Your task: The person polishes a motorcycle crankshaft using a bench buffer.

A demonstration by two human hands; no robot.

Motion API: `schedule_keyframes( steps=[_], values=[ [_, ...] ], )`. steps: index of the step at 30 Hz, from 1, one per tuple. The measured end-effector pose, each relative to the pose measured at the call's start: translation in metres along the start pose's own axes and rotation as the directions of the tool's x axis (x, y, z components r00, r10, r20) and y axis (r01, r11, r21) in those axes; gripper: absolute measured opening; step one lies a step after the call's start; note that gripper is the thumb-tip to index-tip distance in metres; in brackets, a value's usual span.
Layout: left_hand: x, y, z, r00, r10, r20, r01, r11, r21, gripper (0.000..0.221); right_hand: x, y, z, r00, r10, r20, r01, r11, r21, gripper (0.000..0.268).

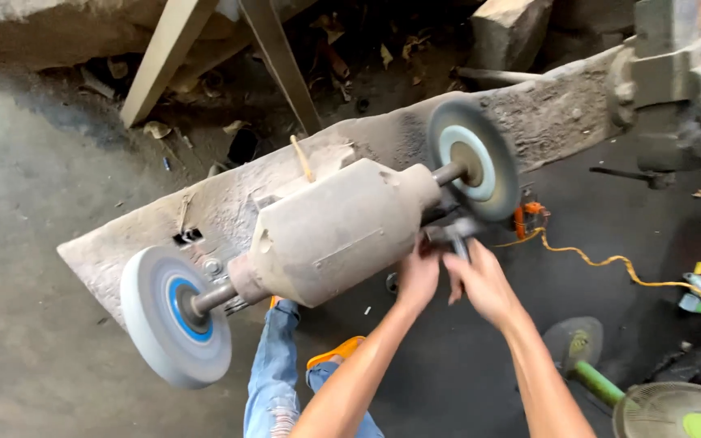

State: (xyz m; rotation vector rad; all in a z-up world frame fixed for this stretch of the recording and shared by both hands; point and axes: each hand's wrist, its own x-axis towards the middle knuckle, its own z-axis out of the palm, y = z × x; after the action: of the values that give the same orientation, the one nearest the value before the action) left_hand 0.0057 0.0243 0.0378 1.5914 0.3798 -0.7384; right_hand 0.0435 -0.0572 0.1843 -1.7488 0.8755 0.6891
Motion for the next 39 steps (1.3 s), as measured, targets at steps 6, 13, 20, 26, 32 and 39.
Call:
schedule_keyframes(
  steps=[6, 13, 20, 26, 32, 39],
  values=[
    [-0.076, 0.099, -0.048, 0.781, 0.623, 0.036, -0.603, 0.768, -0.216, 0.039, -0.095, 0.026, -0.036, 0.991, -0.129, -0.022, 0.112, 0.742, 0.661, 0.046],
    [0.005, -0.005, 0.012, 0.980, -0.135, 0.148, 0.194, 0.826, -0.529, 0.023, 0.031, 0.062, 0.005, 0.925, -0.257, -0.281, 0.346, 0.875, 0.338, 0.045],
    [0.050, -0.020, 0.075, 0.921, -0.219, 0.322, 0.389, 0.509, -0.768, 0.030, 0.067, 0.063, -0.022, 0.924, -0.167, -0.343, 0.318, 0.833, 0.452, 0.036],
    [0.042, 0.012, 0.074, 0.852, -0.254, 0.458, 0.519, 0.525, -0.675, 0.028, 0.055, 0.056, -0.036, 0.889, -0.171, -0.425, 0.365, 0.825, 0.432, 0.049],
    [0.023, 0.015, 0.027, 0.840, -0.130, 0.527, 0.518, 0.481, -0.707, 0.028, 0.050, 0.048, -0.011, 0.883, -0.236, -0.406, 0.385, 0.858, 0.340, 0.046],
    [-0.002, 0.010, 0.034, 0.879, -0.148, 0.454, 0.469, 0.447, -0.762, 0.032, 0.034, 0.041, -0.015, 0.942, -0.141, -0.305, 0.226, 0.938, 0.264, 0.041]
  ],
)
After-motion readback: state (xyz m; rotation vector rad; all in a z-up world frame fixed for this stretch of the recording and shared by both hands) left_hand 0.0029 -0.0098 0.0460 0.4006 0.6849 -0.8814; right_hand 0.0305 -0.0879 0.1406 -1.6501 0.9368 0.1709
